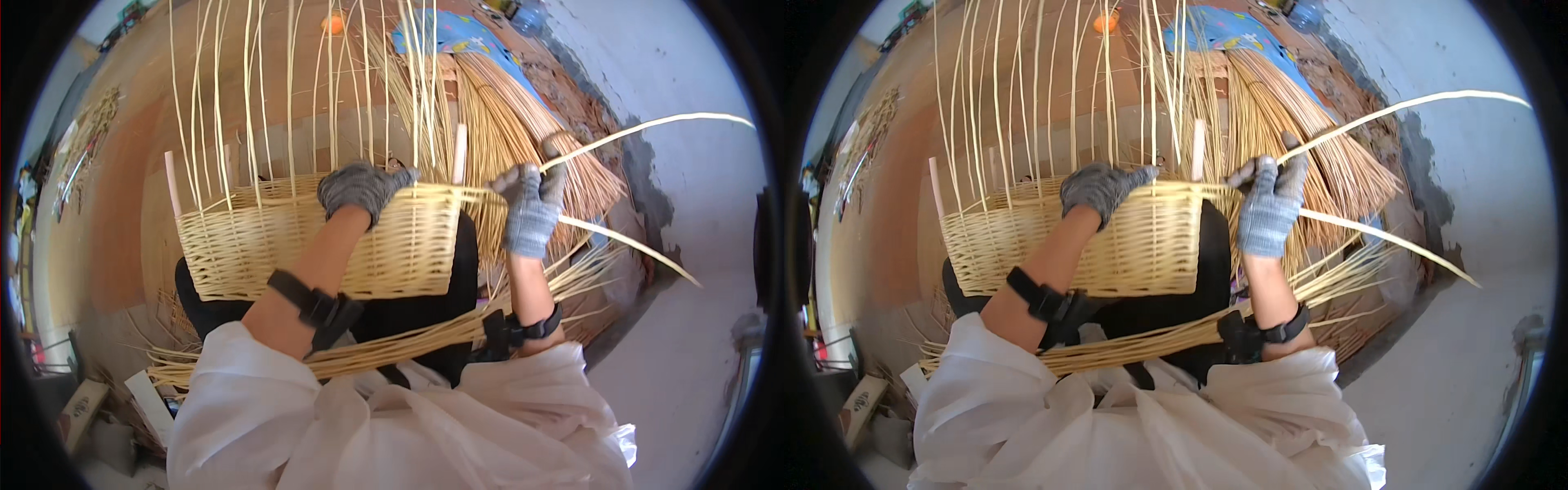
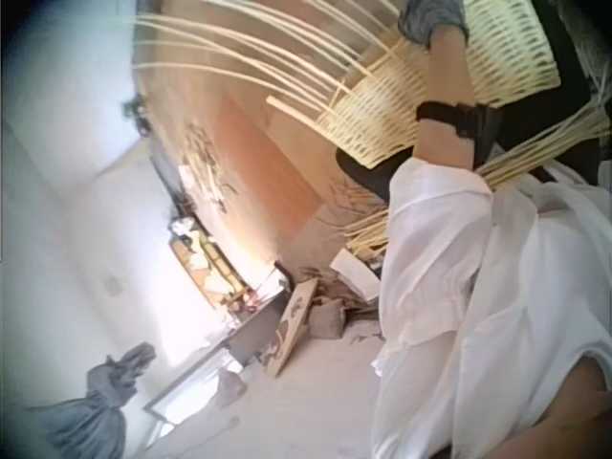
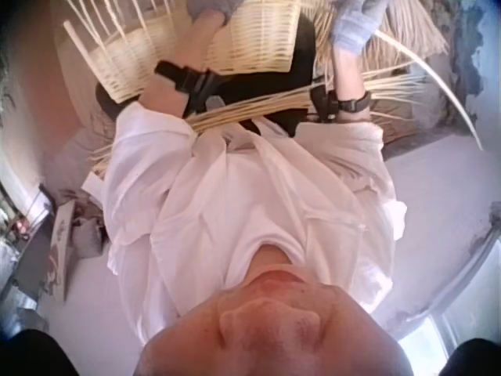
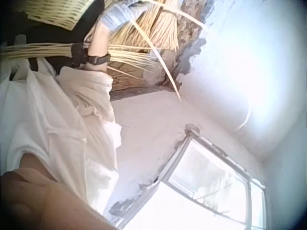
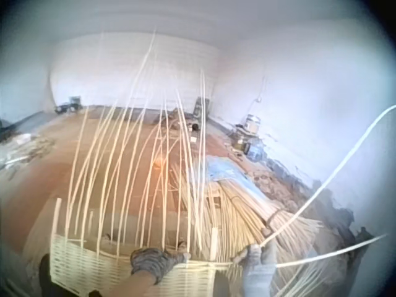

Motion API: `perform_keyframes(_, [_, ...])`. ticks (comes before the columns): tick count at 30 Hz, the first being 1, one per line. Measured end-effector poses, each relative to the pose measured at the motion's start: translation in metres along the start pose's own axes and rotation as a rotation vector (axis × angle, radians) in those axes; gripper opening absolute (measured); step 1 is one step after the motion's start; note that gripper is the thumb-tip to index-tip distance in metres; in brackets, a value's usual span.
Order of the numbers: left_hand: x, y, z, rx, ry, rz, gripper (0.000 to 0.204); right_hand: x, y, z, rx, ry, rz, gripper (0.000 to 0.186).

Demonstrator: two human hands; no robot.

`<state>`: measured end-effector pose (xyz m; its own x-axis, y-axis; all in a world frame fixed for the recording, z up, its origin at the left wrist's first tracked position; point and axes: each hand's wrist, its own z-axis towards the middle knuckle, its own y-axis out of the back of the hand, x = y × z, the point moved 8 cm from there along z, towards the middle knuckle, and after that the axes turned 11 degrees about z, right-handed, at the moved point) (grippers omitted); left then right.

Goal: The recorder is weaving a basket using long flexible strips of wood or wicker in an indoor workshop.

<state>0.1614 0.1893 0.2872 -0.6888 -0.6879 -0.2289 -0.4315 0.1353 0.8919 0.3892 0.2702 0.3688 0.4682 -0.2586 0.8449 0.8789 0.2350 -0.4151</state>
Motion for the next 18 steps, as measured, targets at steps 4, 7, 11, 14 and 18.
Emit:
perform_keyframes(4, [-0.017, 0.022, -0.059, -0.283, -0.387, 0.2, 0.066, -0.026, 0.052, 0.023, -0.194, -0.379, 0.079, 0.033])
perform_keyframes(7, [0.06, -0.07, -0.147, 0.023, -0.898, 0.311, 0.046, 0.031, 0.07, -0.007, -0.097, -0.076, -0.577, 0.049])
perform_keyframes(11, [0.184, -0.134, -0.189, 0.214, -0.57, 0.269, 0.022, -0.004, -0.013, -0.123, 0.574, -0.756, -0.022, 0.03])
perform_keyframes(14, [0.18, -0.108, -0.186, -0.089, -0.495, 0.265, 0.019, -0.025, -0.046, -0.216, 0.992, -1.301, -0.298, 0.031])
perform_keyframes(18, [0.148, -0.016, -0.201, -0.632, -0.598, 0.04, 0.015, -0.062, -0.078, -0.244, 0.901, -1.095, -0.193, 0.034])
